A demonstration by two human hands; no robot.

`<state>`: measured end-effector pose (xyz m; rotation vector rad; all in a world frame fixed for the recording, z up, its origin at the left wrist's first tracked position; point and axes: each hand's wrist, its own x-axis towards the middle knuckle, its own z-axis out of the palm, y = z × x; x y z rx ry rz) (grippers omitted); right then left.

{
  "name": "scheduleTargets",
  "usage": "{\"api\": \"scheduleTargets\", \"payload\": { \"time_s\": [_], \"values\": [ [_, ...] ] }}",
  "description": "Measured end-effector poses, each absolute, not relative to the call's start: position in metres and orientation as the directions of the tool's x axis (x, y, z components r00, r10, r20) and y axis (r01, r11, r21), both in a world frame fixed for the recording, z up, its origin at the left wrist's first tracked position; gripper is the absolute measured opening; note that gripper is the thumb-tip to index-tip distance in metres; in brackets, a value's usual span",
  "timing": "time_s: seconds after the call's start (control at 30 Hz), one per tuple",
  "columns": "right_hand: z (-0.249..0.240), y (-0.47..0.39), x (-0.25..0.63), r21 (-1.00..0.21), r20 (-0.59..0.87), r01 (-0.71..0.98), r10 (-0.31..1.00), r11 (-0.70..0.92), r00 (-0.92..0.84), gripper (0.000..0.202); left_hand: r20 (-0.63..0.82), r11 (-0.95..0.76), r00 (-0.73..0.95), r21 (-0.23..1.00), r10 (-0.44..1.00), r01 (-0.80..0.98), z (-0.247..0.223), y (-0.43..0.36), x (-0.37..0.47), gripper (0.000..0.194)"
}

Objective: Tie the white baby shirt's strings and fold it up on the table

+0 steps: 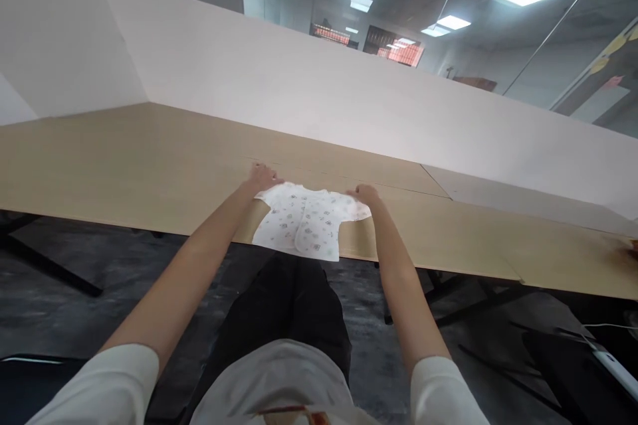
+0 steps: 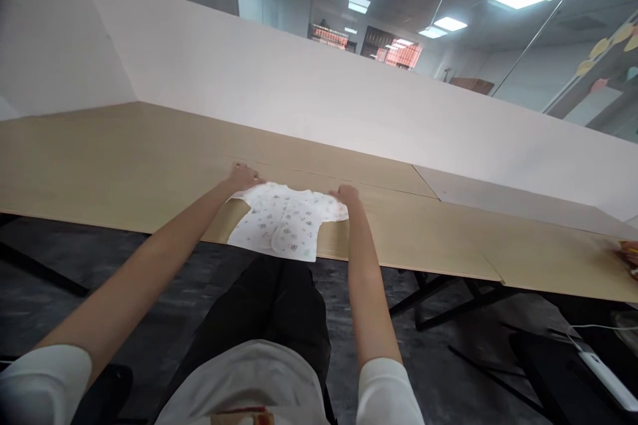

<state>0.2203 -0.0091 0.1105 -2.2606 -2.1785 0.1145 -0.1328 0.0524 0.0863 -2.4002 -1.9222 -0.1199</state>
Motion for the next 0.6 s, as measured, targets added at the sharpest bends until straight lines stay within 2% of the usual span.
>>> {"api": "scheduleTargets", "payload": {
  "time_s": [0.1, 0.3, 0.4, 0.5, 0.6],
  "values": [
    [0.087, -0.014, 0.235, -0.076, -0.133, 0.997, 0.991, 0.013, -0.023, 0.04, 0.005, -0.171, 0.171, -0.017, 0.985, 0.985, 0.06, 0.055, -0.167, 0.061],
    [0.072, -0.022, 0.262, -0.08, -0.103, 0.997, 0.995, -0.01, 0.001, 0.031, -0.102, -0.085, 0.093, 0.076, 0.99, 0.993, 0.053, 0.06, -0.229, 0.077],
    [0.074, -0.023, 0.27, -0.087, -0.022, 0.996, 1.0, -0.015, 0.013, 0.03, -0.108, -0.052, 0.064, 0.111, 0.992, 0.992, 0.062, 0.059, -0.243, 0.07],
    [0.081, -0.021, 0.278, -0.095, 0.066, 0.995, 0.997, -0.039, 0.045, 0.031, -0.063, -0.038, 0.046, 0.124, 0.997, 0.992, 0.071, 0.056, -0.246, 0.054],
    [0.09, -0.016, 0.284, -0.027, 0.11, 0.992, 0.986, -0.12, 0.122, 0.031, 0.005, -0.018, 0.017, 0.121, 1.0, 0.992, 0.075, 0.052, -0.239, 0.04]
  ]
}}
